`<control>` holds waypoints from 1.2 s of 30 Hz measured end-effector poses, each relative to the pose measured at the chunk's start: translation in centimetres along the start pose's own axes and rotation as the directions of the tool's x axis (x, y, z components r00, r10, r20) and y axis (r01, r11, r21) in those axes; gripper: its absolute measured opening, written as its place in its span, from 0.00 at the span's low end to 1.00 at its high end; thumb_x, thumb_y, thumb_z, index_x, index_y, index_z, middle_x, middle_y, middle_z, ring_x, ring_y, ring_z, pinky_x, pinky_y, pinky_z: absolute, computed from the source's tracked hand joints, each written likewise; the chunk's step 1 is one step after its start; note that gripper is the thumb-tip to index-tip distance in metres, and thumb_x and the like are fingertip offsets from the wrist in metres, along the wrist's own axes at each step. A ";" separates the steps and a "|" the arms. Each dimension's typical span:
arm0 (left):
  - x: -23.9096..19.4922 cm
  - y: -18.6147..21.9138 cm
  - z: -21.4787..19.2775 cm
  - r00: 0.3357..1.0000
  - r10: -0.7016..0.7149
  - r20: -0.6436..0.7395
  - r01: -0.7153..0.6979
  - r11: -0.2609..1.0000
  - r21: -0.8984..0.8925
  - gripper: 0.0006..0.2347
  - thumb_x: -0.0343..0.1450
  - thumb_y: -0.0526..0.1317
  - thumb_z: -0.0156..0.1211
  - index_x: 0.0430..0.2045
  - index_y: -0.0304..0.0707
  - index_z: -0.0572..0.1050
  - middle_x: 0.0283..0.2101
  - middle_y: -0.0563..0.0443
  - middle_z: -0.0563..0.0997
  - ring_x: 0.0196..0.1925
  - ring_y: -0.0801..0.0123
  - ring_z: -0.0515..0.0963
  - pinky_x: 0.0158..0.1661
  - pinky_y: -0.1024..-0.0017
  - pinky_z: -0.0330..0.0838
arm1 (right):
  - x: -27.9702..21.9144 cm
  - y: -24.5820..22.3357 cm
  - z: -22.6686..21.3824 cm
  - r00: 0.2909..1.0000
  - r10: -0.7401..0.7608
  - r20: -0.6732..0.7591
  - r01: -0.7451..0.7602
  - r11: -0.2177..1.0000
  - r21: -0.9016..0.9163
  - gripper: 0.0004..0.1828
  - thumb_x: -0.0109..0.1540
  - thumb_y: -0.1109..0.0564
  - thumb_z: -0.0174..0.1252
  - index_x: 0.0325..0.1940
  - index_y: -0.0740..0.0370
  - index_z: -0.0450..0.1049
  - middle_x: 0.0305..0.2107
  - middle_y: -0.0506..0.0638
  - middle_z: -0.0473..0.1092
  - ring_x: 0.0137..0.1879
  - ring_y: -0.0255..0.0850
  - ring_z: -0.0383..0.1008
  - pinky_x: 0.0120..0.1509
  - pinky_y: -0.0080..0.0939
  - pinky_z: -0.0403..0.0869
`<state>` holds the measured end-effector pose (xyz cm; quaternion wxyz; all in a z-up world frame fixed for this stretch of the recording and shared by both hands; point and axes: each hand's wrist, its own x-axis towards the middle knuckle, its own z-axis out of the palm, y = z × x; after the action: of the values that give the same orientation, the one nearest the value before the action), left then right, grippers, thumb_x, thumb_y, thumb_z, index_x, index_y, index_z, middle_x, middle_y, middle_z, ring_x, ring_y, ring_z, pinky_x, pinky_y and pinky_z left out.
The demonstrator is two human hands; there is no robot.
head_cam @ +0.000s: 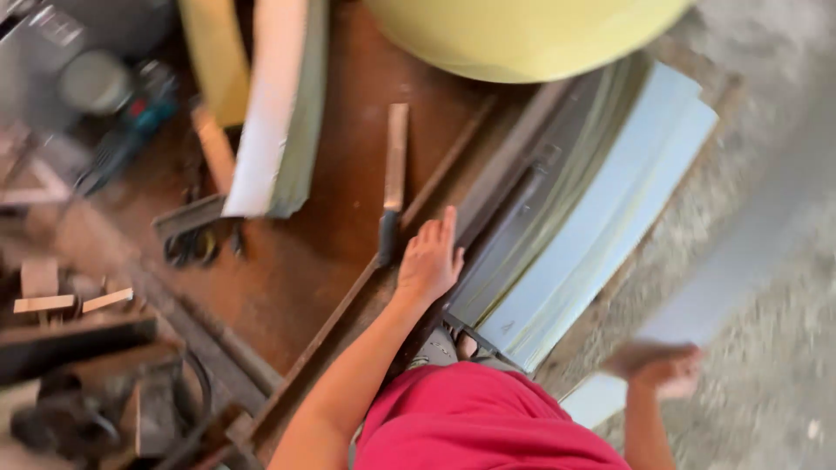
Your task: Scraping the edges or surfaces of long metal or plastic strips using a flat metal tool.
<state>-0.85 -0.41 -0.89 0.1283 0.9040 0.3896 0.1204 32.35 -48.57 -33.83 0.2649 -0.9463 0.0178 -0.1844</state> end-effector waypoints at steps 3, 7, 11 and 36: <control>0.0 -0.4 0.1 1.000 0.014 -0.016 -0.014 0.999 -0.041 0.35 0.70 0.44 0.60 0.71 0.29 0.52 0.55 0.35 0.73 0.59 0.48 0.73 0.52 0.55 0.71 | 7.4 -2.8 2.6 0.920 -0.368 -0.133 0.322 0.905 -0.279 0.16 0.78 0.56 0.46 0.51 0.65 0.79 0.35 0.55 0.77 0.37 0.49 0.76 0.37 0.52 0.72; -0.4 -0.3 0.3 0.992 0.112 -0.051 -0.113 0.993 -0.025 0.36 0.68 0.43 0.61 0.70 0.28 0.53 0.54 0.34 0.74 0.59 0.47 0.72 0.50 0.55 0.70 | 13.1 -7.3 0.3 0.855 -0.518 0.003 0.515 0.849 -0.121 0.15 0.78 0.56 0.47 0.52 0.63 0.80 0.33 0.53 0.77 0.32 0.44 0.72 0.33 0.47 0.69; -0.5 -0.5 0.8 0.994 0.103 0.022 -0.101 0.994 -0.049 0.35 0.70 0.43 0.60 0.71 0.27 0.53 0.53 0.34 0.74 0.57 0.49 0.73 0.51 0.55 0.68 | 17.9 -11.8 -0.5 0.774 -0.625 0.107 0.626 0.779 0.020 0.14 0.78 0.57 0.48 0.53 0.60 0.81 0.31 0.50 0.77 0.26 0.38 0.67 0.29 0.42 0.65; 2.4 -15.6 10.5 0.936 -0.336 0.109 0.351 0.856 -0.379 0.37 0.64 0.39 0.67 0.68 0.30 0.57 0.56 0.30 0.75 0.59 0.39 0.74 0.57 0.54 0.70 | -5.0 -65.2 -5.1 0.275 -0.885 0.377 0.555 0.466 0.689 0.20 0.67 0.48 0.60 0.62 0.52 0.74 0.58 0.55 0.68 0.65 0.55 0.67 0.62 0.62 0.65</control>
<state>-6.42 10.23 -15.49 0.3336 0.7778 0.5100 0.1536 21.73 5.60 1.63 0.3299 -0.7472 -0.5702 0.0884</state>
